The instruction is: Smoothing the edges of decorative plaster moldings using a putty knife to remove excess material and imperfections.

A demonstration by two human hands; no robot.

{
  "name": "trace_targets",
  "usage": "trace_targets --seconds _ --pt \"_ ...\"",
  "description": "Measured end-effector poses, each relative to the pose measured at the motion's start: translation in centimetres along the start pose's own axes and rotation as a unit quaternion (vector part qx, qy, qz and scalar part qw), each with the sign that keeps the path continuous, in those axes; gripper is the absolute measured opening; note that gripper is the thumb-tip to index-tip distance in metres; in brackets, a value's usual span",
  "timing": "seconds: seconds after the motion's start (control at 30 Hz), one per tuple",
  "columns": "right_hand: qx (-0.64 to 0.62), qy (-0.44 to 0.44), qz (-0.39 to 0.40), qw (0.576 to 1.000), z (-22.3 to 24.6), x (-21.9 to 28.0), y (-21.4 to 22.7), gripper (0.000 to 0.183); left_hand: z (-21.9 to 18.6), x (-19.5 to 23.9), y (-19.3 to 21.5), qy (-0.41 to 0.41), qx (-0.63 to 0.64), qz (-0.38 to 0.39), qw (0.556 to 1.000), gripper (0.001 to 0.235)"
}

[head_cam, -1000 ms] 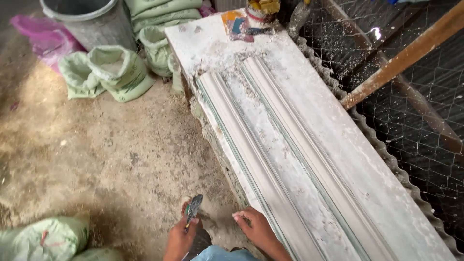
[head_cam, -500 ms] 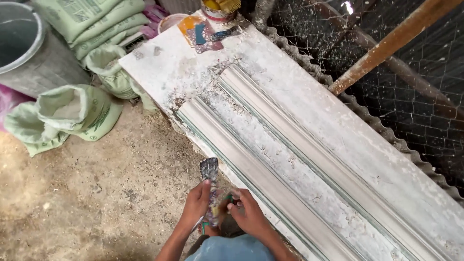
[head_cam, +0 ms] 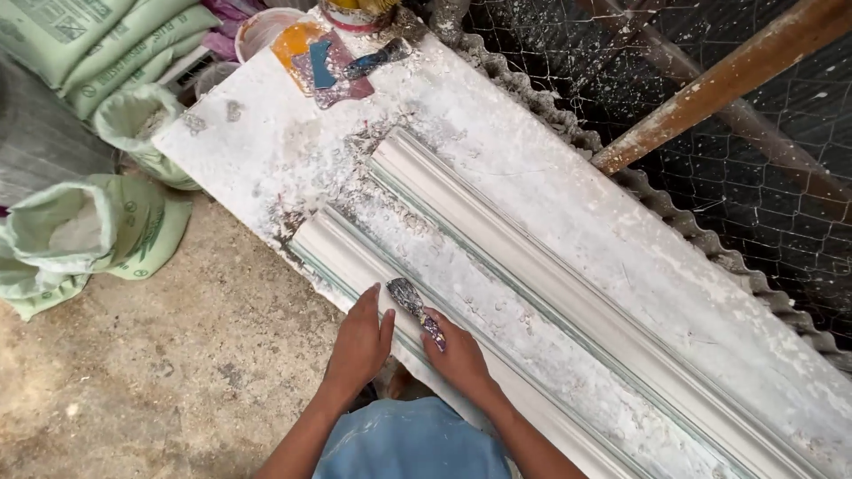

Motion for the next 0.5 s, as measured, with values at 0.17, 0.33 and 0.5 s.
trace_targets --seconds 0.17,0.33,0.5 --pt "0.038 -0.076 0.003 0.996 -0.5 -1.4 0.0 0.051 1.7 -2.6 -3.2 -0.076 -0.144 0.073 0.984 0.046" --pt "0.066 -0.125 0.005 0.99 1.0 -1.9 -0.2 0.049 2.0 -4.7 -4.5 -0.166 -0.185 0.156 0.956 0.036" --pt "0.048 -0.178 -0.012 0.983 3.5 0.0 2.1 0.049 0.2 -5.2 -6.3 -0.319 -0.207 0.117 0.917 0.028"
Point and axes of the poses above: each hand's wrist, its own x-axis away from the middle knuckle, its own y-axis out of the back of the hand, z = x × y, the point moved 5 cm from there along -x, towards the middle knuckle, and after that the axes turned 13 degrees about -x, right-handed, at the moved point
